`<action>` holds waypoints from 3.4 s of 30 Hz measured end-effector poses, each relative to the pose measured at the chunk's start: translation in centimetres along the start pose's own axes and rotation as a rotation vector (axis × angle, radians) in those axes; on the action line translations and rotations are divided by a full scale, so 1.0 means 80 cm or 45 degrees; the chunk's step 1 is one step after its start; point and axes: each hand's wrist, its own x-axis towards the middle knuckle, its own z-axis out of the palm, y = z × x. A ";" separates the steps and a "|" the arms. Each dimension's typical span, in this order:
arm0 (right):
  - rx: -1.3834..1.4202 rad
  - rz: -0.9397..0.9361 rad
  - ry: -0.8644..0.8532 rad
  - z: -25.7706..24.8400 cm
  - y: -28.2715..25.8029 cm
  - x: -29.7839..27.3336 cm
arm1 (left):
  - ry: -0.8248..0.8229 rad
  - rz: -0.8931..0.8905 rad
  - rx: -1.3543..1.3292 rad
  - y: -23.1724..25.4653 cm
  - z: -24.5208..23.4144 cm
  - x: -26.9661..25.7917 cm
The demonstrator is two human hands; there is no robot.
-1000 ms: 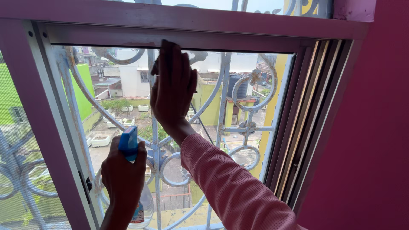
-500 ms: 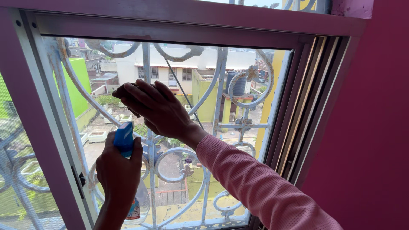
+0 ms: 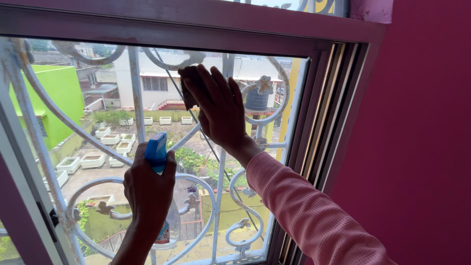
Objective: The person cleans the window by wiping the glass pane and frame with a cloth while holding a spray bottle.
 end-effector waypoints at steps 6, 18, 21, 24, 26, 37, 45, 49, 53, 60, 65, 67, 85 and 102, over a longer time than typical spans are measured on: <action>-0.072 0.138 0.077 -0.029 0.054 -0.022 | -0.026 0.045 -0.090 0.029 0.032 -0.003; -0.101 0.375 0.278 -0.063 0.109 -0.046 | -0.085 0.054 -0.078 0.067 0.080 -0.015; -0.099 0.404 0.301 -0.067 0.119 -0.050 | -0.090 0.065 -0.105 0.075 0.084 -0.018; -0.073 0.403 0.284 -0.070 0.124 -0.057 | -0.092 0.080 -0.101 0.082 0.089 -0.022; -0.067 0.422 0.247 -0.072 0.122 -0.062 | -0.093 0.077 -0.098 0.086 0.091 -0.028; -0.087 0.463 0.162 -0.066 0.100 -0.129 | -0.149 0.021 -0.156 0.107 0.136 -0.069; -0.070 0.530 0.134 -0.065 0.071 -0.160 | -0.091 0.038 -0.122 0.102 0.152 -0.085; -0.065 0.525 0.120 -0.066 0.074 -0.157 | -0.079 0.046 -0.161 0.102 0.156 -0.086; -0.067 0.509 0.130 -0.062 0.086 -0.136 | -0.067 0.048 -0.130 0.101 0.153 -0.080; -0.096 0.491 0.208 -0.058 0.103 -0.087 | -0.055 0.038 -0.167 0.094 0.138 -0.060; -0.148 0.502 0.253 -0.044 0.098 -0.062 | -0.024 0.052 -0.138 0.076 0.121 -0.043; -0.147 0.549 0.294 -0.036 0.088 -0.053 | -0.021 0.052 -0.136 0.068 0.114 -0.035; -0.034 0.532 0.313 0.039 -0.079 0.059 | 0.041 0.059 -0.071 -0.025 -0.011 0.046; 0.081 0.335 0.229 0.099 -0.212 0.122 | 0.005 0.003 0.091 -0.096 -0.097 0.094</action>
